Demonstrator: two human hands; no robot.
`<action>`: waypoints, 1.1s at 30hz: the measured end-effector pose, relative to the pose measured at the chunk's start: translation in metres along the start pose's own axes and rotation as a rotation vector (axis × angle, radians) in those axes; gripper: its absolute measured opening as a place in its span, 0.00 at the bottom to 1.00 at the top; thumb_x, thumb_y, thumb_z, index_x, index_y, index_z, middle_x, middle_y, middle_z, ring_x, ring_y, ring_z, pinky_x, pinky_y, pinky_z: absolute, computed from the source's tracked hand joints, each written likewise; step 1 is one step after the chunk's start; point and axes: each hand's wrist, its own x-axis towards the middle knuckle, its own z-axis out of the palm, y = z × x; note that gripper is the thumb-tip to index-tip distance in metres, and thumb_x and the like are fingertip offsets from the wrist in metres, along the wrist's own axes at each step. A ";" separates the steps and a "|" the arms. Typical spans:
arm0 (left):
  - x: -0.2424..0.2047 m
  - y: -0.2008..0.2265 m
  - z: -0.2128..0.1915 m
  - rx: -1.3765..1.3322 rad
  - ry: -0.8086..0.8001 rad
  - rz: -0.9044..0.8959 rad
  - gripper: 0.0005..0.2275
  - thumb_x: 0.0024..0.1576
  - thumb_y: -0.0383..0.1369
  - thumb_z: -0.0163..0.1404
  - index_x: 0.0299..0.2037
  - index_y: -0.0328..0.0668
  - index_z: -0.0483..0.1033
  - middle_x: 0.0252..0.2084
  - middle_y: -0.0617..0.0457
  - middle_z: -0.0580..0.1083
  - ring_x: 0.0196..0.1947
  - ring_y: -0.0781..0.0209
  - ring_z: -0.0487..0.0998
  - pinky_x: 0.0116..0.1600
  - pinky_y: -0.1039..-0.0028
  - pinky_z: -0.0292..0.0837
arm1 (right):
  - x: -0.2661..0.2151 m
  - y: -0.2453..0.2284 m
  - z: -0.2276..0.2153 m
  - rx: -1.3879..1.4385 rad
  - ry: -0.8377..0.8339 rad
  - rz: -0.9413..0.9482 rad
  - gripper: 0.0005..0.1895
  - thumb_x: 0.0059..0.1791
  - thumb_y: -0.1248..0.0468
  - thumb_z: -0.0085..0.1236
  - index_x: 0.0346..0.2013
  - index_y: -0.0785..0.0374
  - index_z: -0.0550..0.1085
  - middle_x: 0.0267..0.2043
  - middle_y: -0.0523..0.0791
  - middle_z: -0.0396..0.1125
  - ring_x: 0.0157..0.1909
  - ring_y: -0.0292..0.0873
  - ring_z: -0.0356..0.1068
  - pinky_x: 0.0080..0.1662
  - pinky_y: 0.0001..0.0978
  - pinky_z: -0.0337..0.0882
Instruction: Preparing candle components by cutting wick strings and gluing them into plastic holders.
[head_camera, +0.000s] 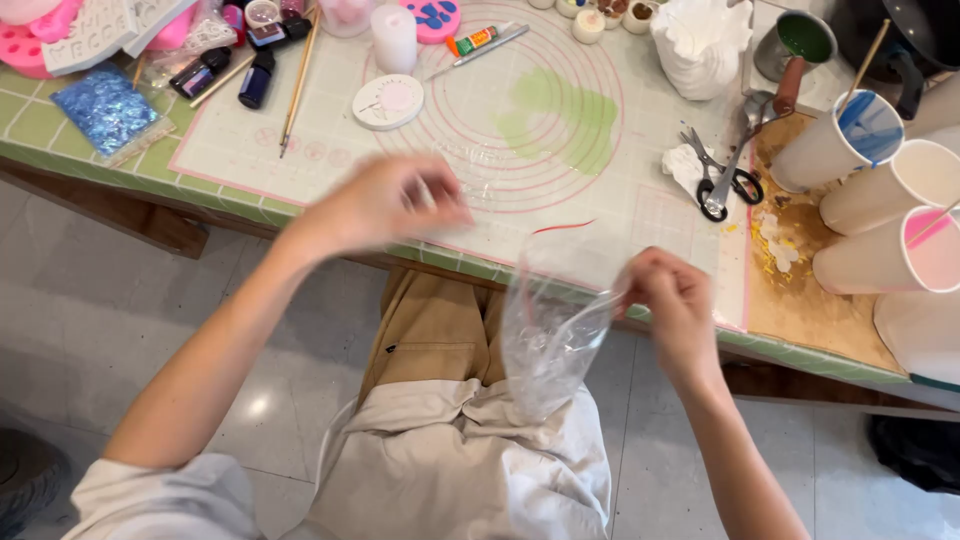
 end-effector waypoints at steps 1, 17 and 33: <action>-0.011 0.009 0.012 0.000 0.006 -0.004 0.15 0.51 0.44 0.63 0.39 0.44 0.79 0.33 0.56 0.79 0.29 0.64 0.76 0.35 0.72 0.74 | 0.002 -0.001 0.000 0.000 -0.007 -0.001 0.14 0.56 0.68 0.39 0.29 0.67 0.71 0.28 0.44 0.68 0.29 0.36 0.68 0.36 0.29 0.71; -0.058 0.066 0.060 -0.018 0.170 0.384 0.13 0.63 0.38 0.50 0.47 0.35 0.77 0.24 0.41 0.74 0.24 0.44 0.76 0.31 0.60 0.68 | 0.002 -0.045 0.023 0.087 0.072 -0.152 0.07 0.59 0.65 0.43 0.44 0.66 0.66 0.41 0.50 0.70 0.42 0.49 0.75 0.47 0.42 0.75; -0.075 0.093 -0.014 -0.523 0.074 0.412 0.10 0.65 0.34 0.49 0.40 0.34 0.75 0.31 0.56 0.76 0.33 0.70 0.79 0.43 0.76 0.76 | 0.013 -0.086 0.029 0.211 -0.073 -0.305 0.17 0.62 0.57 0.37 0.46 0.68 0.70 0.37 0.50 0.72 0.39 0.44 0.73 0.47 0.38 0.74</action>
